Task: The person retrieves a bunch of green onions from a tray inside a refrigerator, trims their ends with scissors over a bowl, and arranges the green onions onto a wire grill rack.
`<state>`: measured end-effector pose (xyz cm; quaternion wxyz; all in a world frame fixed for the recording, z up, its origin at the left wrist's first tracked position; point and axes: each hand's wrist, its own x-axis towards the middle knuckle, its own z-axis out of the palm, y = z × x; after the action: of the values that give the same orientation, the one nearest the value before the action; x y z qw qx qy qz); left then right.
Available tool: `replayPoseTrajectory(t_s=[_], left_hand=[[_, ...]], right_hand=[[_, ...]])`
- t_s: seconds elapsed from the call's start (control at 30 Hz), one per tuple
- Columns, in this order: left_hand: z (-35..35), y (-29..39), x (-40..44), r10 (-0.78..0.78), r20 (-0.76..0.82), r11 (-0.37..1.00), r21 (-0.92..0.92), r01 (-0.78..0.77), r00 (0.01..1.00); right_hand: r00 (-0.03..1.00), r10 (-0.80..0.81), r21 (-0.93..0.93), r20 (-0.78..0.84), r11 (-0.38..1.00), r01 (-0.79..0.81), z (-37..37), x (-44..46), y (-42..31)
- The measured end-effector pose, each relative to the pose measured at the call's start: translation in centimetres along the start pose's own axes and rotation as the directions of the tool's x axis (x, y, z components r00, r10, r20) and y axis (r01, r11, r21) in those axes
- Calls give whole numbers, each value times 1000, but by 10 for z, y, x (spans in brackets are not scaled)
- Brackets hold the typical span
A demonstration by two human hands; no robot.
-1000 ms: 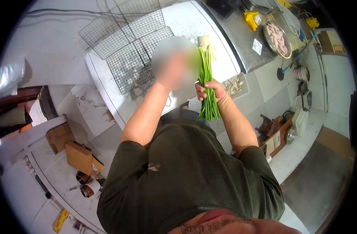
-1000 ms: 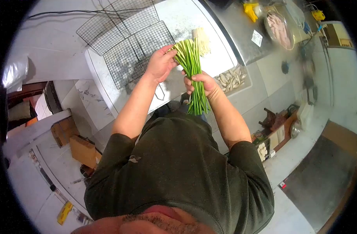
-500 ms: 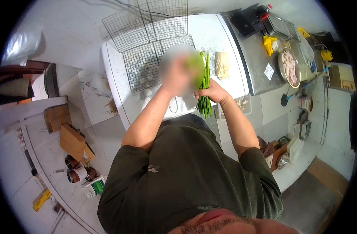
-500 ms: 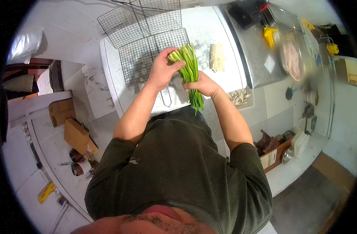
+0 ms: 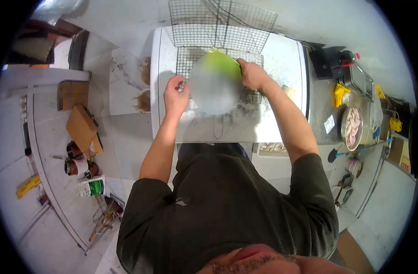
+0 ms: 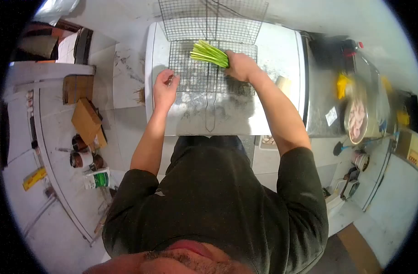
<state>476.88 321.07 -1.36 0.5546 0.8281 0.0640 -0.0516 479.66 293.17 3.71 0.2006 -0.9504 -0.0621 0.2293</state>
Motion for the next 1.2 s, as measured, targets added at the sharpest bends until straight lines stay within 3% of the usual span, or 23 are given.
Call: replayPoseTrajectory(t_s=[0.03, 0.1, 0.13, 0.17, 0.2, 0.23, 0.33, 0.43, 0.63, 0.87, 1.03, 1.13, 1.2], left_hand=[[-5, 2, 0, 193, -35, 972, 142, -187, 981], [-12, 14, 7, 560, -7, 753, 421, -505, 829], [-10, 17, 17, 643, 102, 672, 401, -623, 759], [-1, 18, 27, 655, 214, 582, 469, -665, 725], [12, 20, 40, 654, 325, 480, 520, -707, 683], [23, 20, 54, 637, 435, 369, 552, -747, 636], [53, -6, 83, 543, 689, 115, 506, -855, 480], [64, -7, 91, 457, 714, 144, 529, -837, 530], [68, -3, 93, 468, 723, 99, 529, -843, 509], [56, 16, 93, 427, 731, 236, 478, -846, 532], [52, 11, 95, 404, 711, 314, 483, -817, 575], [53, 12, 94, 362, 727, 316, 494, -810, 584], [52, 9, 96, 412, 737, 256, 471, -844, 536]], right_hand=[[1000, -20, -70, 19, 997, 22, 2, 13, -5], [997, -74, -177, 28, 981, 78, 10, 38, -8], [994, -106, -211, 23, 971, 108, 20, 48, -7], [991, -134, -242, 21, 961, 135, 32, 55, -5], [991, -27, -249, 133, 967, 59, 18, 48, -26], [989, -37, -240, 146, 968, 72, 21, 53, -24], [983, -46, -241, 178, 967, 88, 28, 60, -16], [989, -17, -257, 150, 965, 55, 27, 59, -11], [998, -20, -352, -52, 936, 0, 26, 24, 12], [997, -74, -253, 37, 964, 81, 24, 23, 37], [966, -197, -335, -167, 933, 132, 28, 15, 38], [938, -231, -331, -258, 933, 139, 40, 19, 40], [934, -221, -303, -282, 944, 131, 41, 18, 43]])
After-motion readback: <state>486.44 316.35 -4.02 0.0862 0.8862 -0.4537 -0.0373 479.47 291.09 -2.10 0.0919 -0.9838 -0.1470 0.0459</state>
